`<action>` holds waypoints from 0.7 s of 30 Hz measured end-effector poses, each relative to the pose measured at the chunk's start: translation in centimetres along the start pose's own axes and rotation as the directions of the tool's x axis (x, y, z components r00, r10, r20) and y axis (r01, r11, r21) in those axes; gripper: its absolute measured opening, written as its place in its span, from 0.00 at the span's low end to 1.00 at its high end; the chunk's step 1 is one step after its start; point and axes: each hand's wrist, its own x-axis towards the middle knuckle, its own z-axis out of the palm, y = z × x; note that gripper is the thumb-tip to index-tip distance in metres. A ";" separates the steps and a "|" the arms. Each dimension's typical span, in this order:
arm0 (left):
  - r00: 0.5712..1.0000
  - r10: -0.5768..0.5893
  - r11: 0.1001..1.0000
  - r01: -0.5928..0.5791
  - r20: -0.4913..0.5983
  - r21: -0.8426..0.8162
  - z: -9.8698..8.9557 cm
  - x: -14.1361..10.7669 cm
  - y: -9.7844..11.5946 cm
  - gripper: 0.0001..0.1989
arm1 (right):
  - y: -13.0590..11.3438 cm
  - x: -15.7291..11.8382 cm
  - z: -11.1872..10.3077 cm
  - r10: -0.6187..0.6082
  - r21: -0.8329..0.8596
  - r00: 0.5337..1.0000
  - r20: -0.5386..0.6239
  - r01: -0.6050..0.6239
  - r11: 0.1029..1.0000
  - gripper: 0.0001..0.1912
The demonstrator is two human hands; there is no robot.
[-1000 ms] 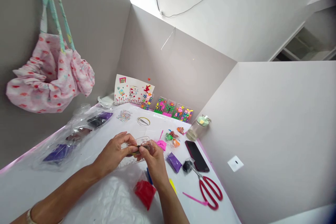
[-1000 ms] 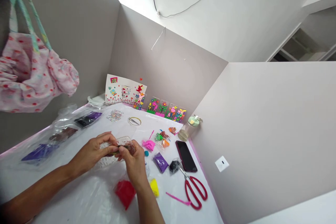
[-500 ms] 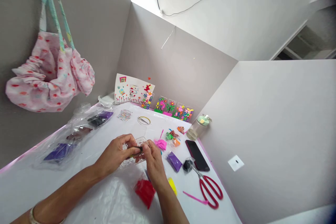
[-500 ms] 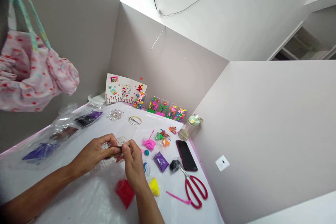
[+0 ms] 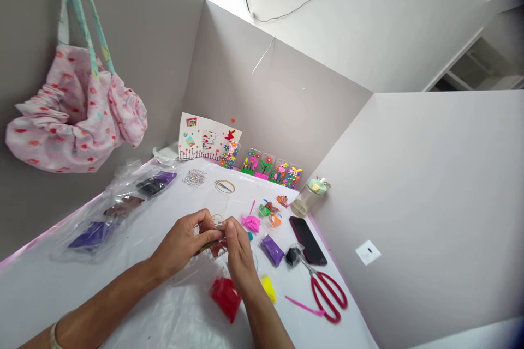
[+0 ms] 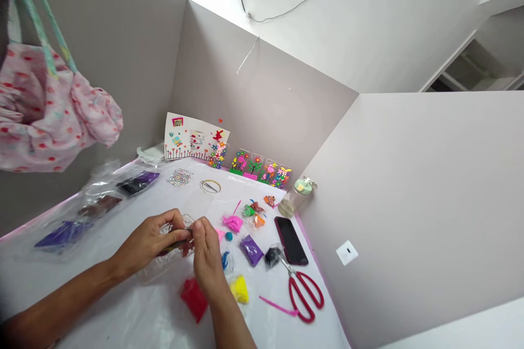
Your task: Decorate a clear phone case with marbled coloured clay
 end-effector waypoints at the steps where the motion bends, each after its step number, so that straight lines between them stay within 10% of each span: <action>1: 1.000 0.004 1.000 -0.004 -0.006 0.014 -0.2 0.0 0.0 0.12 | 0.1 0.0 0.0 0.010 0.008 1.000 -0.002 -0.010 1.000 0.23; 21: 0.997 0.054 0.995 -0.049 -0.050 0.088 0.2 -0.1 0.4 0.15 | 0.4 -0.4 0.8 0.004 -0.035 0.999 -0.032 -0.005 0.999 0.23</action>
